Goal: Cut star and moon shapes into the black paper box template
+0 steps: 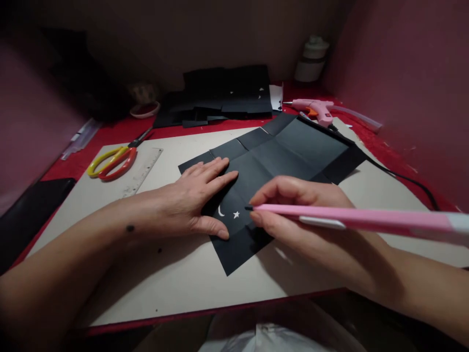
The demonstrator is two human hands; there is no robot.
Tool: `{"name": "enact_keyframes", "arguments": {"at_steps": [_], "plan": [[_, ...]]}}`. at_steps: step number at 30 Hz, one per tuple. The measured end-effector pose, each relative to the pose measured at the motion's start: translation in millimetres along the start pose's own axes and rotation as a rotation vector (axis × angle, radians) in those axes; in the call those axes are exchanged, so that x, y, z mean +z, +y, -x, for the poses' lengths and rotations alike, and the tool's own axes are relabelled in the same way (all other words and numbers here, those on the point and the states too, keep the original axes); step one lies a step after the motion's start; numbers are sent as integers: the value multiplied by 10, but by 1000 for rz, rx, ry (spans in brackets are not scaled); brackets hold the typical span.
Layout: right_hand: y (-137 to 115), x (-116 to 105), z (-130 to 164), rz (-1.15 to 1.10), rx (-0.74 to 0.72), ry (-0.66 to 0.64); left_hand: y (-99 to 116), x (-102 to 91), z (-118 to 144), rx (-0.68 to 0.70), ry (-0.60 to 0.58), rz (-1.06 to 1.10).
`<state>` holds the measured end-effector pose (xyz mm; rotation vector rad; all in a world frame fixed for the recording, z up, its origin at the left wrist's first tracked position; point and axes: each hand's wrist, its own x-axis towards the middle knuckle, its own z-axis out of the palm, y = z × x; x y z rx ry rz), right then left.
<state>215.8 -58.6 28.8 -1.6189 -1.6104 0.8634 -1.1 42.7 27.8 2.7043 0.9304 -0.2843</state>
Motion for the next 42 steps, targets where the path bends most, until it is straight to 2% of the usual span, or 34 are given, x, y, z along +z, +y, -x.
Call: {"name": "enact_keyframes", "arguments": {"at_steps": [3,8,10,23,29,35,42], "plan": [[-68,84,-118,16,-6,-63,-13,57,16,7,35,30],[-35,230,-162,169,-197,-5,26,92,4,-3,56,13],[-5,251,-160,235,-225,13,35,84,2,-11,51,14],[68,297,-94,212,-244,50,66,66,-14,-35,31,-23],[56,255,-124,269,-267,-9,63,63,4,-30,41,-31],[74,280,-114,191,-294,45,58,76,-6,-33,50,-40],[40,297,-108,207,-286,31,73,79,-18,-34,56,-40]]}}
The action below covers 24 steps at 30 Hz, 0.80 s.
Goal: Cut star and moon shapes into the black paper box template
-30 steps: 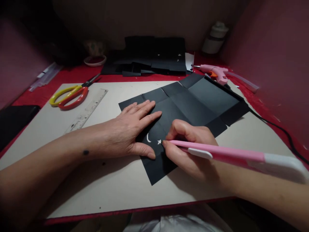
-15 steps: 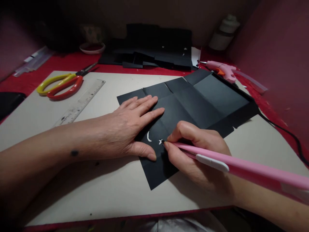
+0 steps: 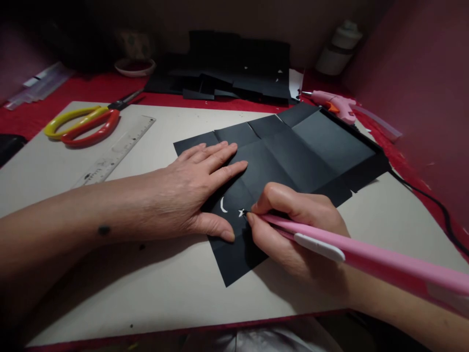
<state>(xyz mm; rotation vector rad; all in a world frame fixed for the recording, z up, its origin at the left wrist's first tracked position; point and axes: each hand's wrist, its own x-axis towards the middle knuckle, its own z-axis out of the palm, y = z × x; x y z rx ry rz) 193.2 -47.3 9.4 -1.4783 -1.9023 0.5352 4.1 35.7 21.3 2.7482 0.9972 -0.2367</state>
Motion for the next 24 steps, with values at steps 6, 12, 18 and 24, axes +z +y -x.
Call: {"name": "enact_keyframes", "arguments": {"at_steps": [6,12,18,24], "plan": [[-38,-38,-11,54,46,-49,0,3,10,-7,3,26],[-16,-38,-18,67,13,-55,13,7,3,-9,7,17],[0,-33,-5,40,0,-5,-21,9,21,3,4,34],[-31,-35,0,41,65,15,-22,42,11,-21,68,84]]}}
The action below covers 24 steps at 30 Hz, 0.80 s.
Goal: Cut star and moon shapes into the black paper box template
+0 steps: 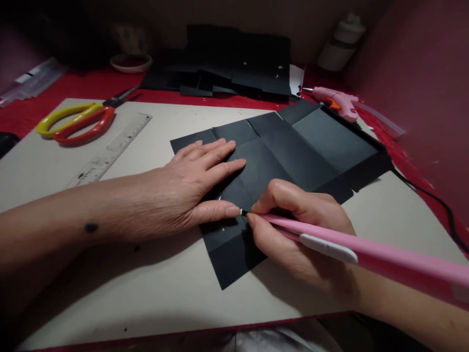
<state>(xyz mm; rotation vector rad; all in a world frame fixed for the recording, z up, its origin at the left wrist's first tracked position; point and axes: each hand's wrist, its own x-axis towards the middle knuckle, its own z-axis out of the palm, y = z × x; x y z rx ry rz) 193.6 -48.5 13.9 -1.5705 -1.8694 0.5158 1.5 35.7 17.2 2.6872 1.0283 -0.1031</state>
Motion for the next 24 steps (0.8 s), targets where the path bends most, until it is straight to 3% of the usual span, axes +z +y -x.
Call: {"name": "enact_keyframes", "arguments": {"at_steps": [7,24], "plan": [[12,-3,-17,-28,-16,-34,37,66,-3,-23,27,52],[-18,28,10,23,10,-3,138,21,-18,-97,-23,56]]}}
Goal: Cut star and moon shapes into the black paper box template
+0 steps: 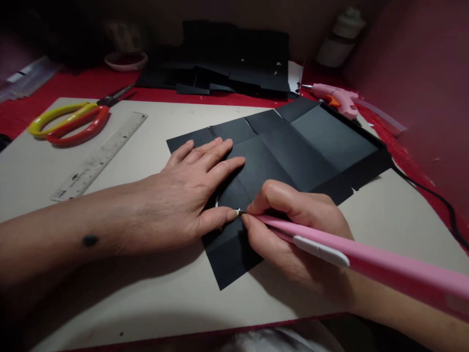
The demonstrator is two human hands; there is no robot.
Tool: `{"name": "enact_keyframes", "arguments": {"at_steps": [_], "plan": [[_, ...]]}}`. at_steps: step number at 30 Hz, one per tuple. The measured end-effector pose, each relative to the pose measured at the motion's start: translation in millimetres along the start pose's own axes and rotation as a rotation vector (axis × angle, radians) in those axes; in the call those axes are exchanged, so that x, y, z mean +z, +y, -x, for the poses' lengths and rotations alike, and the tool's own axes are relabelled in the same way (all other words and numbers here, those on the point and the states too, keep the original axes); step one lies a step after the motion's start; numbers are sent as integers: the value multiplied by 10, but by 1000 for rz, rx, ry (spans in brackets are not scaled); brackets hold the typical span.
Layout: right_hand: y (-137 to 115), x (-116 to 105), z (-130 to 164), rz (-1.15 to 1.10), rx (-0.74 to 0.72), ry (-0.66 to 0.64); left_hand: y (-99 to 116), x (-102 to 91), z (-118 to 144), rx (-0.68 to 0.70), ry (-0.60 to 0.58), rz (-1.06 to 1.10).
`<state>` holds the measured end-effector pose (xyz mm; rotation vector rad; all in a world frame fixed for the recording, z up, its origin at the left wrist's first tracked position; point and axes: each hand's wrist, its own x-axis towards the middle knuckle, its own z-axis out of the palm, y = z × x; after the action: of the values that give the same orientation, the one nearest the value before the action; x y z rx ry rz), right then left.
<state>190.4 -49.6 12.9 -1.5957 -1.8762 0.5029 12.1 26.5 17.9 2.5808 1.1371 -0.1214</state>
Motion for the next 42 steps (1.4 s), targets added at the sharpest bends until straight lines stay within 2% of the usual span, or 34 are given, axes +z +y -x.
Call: {"name": "enact_keyframes", "arguments": {"at_steps": [7,15,21,42], "plan": [[43,-15,-13,-8,-60,-19,-11,-4,-5,4,3,-25],[28,-20,-14,-27,-66,-17,-4,-2,-9,3,9,-18],[42,-19,-17,-13,-78,-35,16,-19,-15,-16,-29,-25],[75,-59,-34,-29,-162,-52,11,54,-12,-12,42,-89]]}}
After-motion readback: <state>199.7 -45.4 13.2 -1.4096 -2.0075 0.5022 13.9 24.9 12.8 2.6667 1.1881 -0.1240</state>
